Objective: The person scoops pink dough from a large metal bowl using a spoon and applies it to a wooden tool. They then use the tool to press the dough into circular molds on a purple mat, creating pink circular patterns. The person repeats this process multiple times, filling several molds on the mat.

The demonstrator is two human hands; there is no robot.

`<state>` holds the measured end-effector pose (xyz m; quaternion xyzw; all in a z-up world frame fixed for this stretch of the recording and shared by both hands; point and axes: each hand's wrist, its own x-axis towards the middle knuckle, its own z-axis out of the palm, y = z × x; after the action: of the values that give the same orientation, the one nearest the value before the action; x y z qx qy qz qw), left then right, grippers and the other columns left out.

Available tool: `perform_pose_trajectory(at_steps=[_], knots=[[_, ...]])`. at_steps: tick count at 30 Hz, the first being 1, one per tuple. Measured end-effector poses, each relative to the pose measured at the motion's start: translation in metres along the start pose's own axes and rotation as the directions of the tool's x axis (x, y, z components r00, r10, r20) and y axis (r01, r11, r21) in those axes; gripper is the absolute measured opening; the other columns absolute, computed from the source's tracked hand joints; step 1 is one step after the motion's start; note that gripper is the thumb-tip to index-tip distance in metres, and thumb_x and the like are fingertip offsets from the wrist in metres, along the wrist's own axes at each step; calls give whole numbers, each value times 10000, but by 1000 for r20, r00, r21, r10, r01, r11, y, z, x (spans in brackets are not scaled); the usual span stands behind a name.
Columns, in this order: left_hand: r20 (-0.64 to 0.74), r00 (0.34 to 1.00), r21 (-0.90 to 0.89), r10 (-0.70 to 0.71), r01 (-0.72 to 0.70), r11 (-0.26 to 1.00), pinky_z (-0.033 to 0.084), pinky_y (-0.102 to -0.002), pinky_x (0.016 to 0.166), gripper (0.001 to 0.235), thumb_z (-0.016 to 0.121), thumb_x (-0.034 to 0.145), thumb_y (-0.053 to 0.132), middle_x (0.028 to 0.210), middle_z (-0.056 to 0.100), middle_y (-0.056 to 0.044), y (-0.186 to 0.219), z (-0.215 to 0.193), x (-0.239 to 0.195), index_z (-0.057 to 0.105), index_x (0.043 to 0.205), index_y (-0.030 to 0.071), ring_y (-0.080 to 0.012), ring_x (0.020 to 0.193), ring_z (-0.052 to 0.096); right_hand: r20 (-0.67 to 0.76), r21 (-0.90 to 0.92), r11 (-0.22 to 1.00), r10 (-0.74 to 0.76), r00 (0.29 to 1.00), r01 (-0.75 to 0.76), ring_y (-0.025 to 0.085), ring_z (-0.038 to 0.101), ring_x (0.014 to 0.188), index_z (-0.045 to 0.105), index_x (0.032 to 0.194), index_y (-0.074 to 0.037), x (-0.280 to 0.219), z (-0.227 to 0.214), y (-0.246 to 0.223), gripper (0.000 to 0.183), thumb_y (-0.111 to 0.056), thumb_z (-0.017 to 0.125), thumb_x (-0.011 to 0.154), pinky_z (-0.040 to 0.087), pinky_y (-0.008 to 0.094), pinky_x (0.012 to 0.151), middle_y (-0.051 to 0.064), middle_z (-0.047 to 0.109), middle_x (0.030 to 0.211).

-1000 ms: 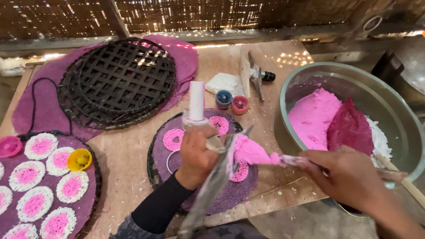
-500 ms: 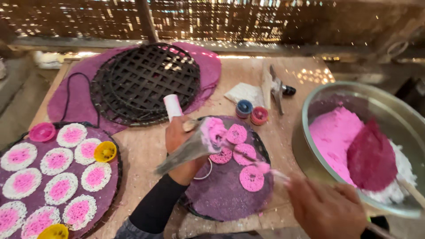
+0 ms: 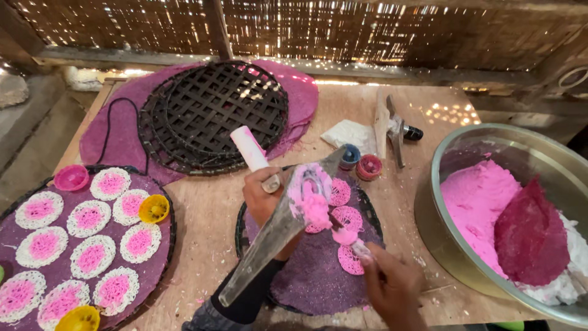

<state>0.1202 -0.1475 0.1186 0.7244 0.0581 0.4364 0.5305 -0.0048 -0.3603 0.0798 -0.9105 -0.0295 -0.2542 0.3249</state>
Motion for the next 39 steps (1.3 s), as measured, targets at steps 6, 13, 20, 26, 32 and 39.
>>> perform_pose_trajectory(at_steps=[6,13,20,26,32,39], knots=[[242,967,-334,-83,164,928,553,-349,779,450,872,814,186,1009,615,-87,-20,-33,29,579,1132,62,-206,892,642,-2,17,1000,-21,1000,21,100,637,865,706,1168,-127,7,-125,113,231,-251,641,984,517,316,712,60,706,1036],[584,770,-812,256,549,199,556,-337,773,427,863,823,196,1009,640,-69,-36,-45,61,615,1149,74,-194,887,652,173,-789,577,-121,977,211,318,706,1138,643,1201,-241,39,-135,198,226,-213,473,1055,572,431,801,59,747,1097],[608,645,-711,463,702,-44,559,-324,766,407,853,832,206,1009,666,-50,-30,-9,33,652,1165,86,-183,882,662,642,700,302,132,755,-647,267,678,956,586,1270,-139,22,0,89,282,-289,481,1055,550,372,687,97,718,1033],[682,730,-645,-36,624,441,561,-314,761,394,845,840,214,1009,688,-34,-66,-38,35,683,1180,96,-174,877,671,723,686,-121,-5,691,-718,223,654,801,538,1328,-51,45,18,36,411,-354,487,1054,531,321,590,129,694,977],[652,753,13,89,-129,992,551,-360,656,430,871,729,384,899,720,-38,-32,-72,-6,726,1043,130,-208,764,681,593,760,306,33,804,-573,179,630,645,490,1387,37,51,10,33,564,-419,494,1054,513,270,493,162,669,922],[738,632,13,237,-365,931,532,-443,728,418,854,685,514,849,716,-17,19,-97,-13,746,960,219,-259,778,695,325,350,864,-475,818,363,410,538,1313,199,1564,99,62,-28,-14,920,-310,671,888,435,442,1066,333,472,1452]])
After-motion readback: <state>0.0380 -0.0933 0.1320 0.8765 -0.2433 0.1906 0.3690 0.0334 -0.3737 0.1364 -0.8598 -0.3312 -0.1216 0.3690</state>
